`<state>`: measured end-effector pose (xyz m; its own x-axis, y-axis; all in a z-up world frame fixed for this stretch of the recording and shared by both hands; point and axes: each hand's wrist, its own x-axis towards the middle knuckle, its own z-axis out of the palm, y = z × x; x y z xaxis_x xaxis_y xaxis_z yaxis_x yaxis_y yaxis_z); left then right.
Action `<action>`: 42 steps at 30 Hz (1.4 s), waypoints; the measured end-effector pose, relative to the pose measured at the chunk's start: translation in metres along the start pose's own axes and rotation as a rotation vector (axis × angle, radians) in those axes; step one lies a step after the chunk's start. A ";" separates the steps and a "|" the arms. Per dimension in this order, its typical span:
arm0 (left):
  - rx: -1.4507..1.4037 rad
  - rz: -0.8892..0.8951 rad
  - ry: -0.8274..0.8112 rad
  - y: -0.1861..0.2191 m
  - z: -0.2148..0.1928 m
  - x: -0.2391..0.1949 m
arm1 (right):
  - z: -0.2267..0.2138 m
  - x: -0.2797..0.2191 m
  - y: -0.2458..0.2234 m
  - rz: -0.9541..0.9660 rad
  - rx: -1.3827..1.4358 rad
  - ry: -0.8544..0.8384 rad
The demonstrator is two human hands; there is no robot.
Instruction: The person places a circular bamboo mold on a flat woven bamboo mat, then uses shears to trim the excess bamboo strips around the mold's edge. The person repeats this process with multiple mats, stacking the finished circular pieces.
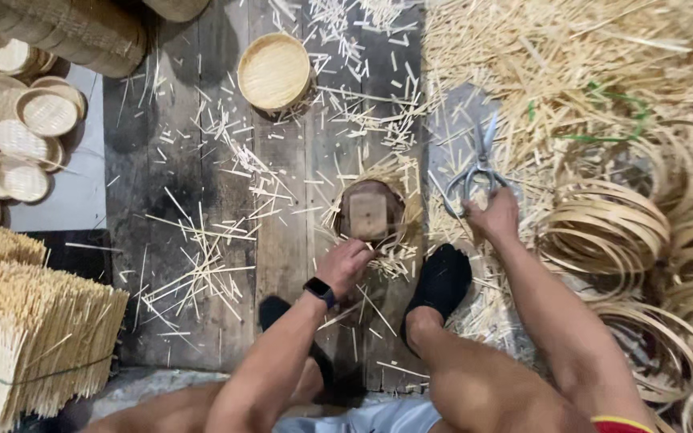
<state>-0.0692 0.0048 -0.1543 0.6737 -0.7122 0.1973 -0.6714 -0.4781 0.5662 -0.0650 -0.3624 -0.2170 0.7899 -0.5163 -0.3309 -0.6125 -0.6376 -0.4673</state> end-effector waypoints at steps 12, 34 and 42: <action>-0.066 -0.184 -0.089 -0.022 -0.020 0.093 | -0.012 0.031 0.010 0.346 0.164 -0.372; -0.157 -0.629 0.076 -0.038 0.014 0.096 | -0.050 -0.111 -0.113 0.269 0.374 -0.472; -0.096 -0.905 0.399 -0.022 0.031 0.104 | -0.064 -0.099 -0.053 -0.316 -0.290 -0.204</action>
<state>0.0063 -0.0746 -0.1706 0.9863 0.1340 -0.0961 0.1629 -0.6998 0.6955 -0.1126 -0.3142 -0.1067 0.9109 -0.1671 -0.3772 -0.3016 -0.8936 -0.3324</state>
